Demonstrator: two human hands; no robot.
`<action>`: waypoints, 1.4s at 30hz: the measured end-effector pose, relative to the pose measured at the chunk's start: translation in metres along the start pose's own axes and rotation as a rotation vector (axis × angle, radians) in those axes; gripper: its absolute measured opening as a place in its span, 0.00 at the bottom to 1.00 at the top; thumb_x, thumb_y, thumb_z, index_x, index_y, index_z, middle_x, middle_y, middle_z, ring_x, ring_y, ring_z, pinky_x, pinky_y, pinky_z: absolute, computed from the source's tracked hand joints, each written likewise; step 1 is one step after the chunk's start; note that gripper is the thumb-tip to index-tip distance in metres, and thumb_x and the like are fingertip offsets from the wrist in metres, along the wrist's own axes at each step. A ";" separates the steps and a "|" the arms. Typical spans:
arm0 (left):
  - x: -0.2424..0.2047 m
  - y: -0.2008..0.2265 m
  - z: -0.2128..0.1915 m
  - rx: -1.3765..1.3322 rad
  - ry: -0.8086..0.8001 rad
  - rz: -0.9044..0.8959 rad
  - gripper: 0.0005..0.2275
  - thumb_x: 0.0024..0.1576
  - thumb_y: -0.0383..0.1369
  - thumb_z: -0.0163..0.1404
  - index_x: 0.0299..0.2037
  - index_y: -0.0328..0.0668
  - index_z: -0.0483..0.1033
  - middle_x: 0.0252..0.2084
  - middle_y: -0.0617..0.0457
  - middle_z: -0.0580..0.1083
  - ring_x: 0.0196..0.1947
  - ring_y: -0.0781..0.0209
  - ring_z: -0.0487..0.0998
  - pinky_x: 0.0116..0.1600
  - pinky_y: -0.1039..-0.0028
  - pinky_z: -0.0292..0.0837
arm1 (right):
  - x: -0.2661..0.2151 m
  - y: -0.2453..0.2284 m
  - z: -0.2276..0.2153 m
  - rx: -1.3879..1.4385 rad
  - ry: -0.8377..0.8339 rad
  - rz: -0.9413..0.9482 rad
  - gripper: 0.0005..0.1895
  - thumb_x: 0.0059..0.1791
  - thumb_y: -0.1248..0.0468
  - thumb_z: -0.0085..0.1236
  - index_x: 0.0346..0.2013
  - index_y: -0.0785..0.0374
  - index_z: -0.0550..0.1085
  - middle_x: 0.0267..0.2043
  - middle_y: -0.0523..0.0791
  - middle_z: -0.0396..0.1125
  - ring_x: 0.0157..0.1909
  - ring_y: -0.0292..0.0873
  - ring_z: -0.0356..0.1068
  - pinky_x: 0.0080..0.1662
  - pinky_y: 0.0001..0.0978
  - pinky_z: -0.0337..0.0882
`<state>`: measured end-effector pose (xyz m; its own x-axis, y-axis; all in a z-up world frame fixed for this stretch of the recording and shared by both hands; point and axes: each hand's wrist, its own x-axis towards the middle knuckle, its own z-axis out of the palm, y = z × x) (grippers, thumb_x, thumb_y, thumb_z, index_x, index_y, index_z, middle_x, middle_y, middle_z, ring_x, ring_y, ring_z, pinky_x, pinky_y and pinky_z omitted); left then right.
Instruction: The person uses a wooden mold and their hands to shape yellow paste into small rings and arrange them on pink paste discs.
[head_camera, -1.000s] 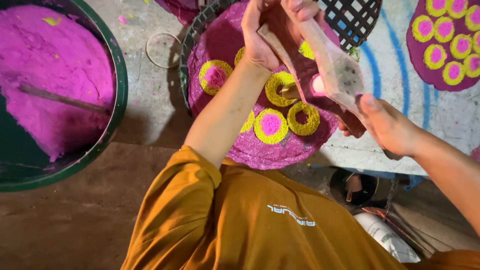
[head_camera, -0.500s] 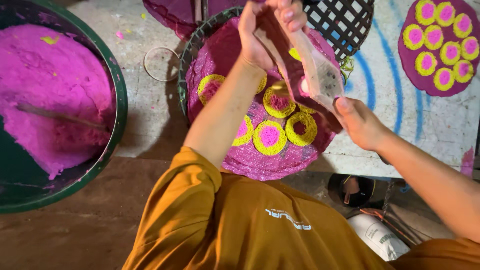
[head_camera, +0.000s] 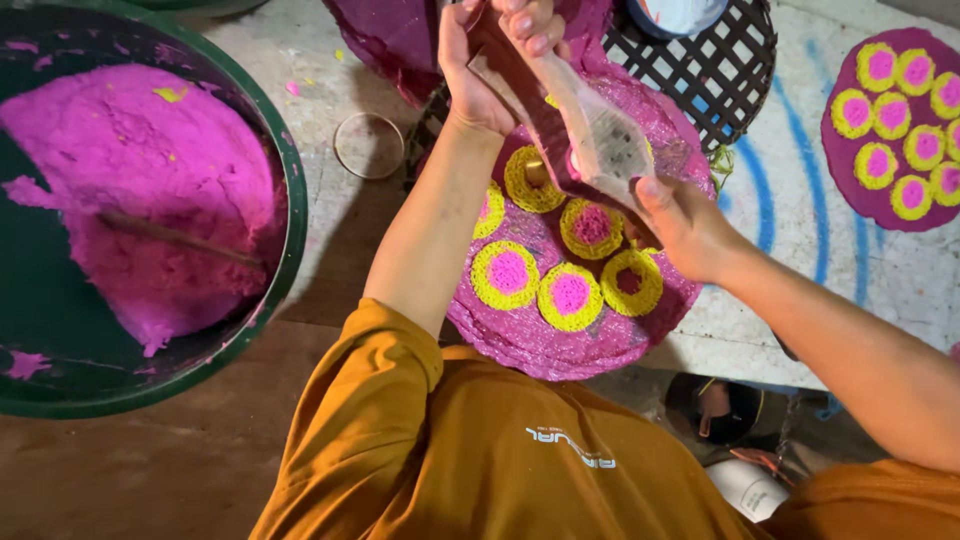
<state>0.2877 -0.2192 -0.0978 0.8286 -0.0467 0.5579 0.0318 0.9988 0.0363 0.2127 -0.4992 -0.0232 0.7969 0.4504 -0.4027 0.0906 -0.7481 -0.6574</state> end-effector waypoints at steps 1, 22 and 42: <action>-0.001 0.001 -0.005 0.033 -0.004 -0.025 0.14 0.61 0.48 0.40 0.39 0.46 0.68 0.33 0.59 0.64 0.39 0.64 0.69 0.53 0.65 0.71 | 0.000 -0.002 0.001 0.029 0.002 0.025 0.44 0.56 0.30 0.28 0.36 0.70 0.73 0.28 0.46 0.63 0.31 0.39 0.61 0.33 0.34 0.63; 0.058 -0.016 0.006 0.130 0.053 0.113 0.12 0.60 0.45 0.48 0.30 0.50 0.68 0.32 0.54 0.71 0.37 0.57 0.73 0.53 0.59 0.70 | 0.026 0.018 -0.081 0.204 -0.087 0.092 0.46 0.50 0.25 0.27 0.44 0.65 0.73 0.31 0.44 0.72 0.34 0.40 0.72 0.40 0.36 0.73; 0.076 -0.019 -0.013 0.106 0.085 -0.027 0.16 0.62 0.49 0.42 0.33 0.45 0.65 0.31 0.57 0.64 0.36 0.60 0.69 0.51 0.64 0.67 | 0.036 0.004 -0.044 0.185 0.097 -0.222 0.37 0.55 0.35 0.29 0.53 0.63 0.71 0.43 0.42 0.71 0.45 0.35 0.69 0.47 0.32 0.68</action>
<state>0.3573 -0.2420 -0.0674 0.8727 -0.0682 0.4835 -0.0004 0.9901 0.1405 0.2683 -0.5071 -0.0123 0.8239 0.5376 -0.1794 0.1659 -0.5314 -0.8307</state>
